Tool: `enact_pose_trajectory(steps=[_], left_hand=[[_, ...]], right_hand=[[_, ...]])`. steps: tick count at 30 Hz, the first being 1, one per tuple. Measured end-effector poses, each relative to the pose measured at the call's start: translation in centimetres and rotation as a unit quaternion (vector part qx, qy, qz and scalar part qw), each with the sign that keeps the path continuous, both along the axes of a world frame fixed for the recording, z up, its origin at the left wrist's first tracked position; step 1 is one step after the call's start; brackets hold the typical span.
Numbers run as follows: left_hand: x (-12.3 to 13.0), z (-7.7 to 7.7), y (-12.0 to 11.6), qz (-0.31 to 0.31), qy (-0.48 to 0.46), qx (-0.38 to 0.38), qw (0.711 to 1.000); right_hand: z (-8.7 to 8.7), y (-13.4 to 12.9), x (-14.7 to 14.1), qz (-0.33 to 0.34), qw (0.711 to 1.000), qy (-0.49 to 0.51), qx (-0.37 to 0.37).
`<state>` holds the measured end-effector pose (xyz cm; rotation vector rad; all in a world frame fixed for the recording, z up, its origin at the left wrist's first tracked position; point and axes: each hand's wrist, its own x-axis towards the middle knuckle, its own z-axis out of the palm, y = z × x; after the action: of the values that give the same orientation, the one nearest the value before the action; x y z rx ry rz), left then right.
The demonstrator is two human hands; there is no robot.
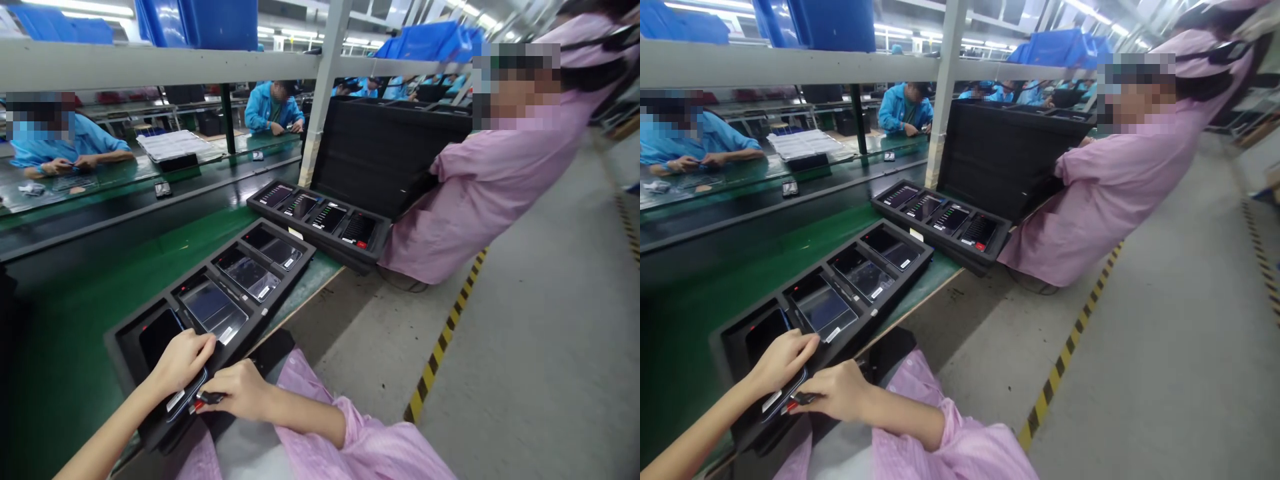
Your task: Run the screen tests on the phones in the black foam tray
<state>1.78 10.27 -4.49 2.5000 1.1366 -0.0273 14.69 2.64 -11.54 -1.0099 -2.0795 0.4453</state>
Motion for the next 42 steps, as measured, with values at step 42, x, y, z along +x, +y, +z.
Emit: enact_pose_trajectory(steps=[42], left_hand=[[0.9,0.8,1.4,-0.024,-0.029,-0.102,0.994]], right_hand=[[2.0,0.4,1.0,0.02,0.984,0.102,-0.143]])
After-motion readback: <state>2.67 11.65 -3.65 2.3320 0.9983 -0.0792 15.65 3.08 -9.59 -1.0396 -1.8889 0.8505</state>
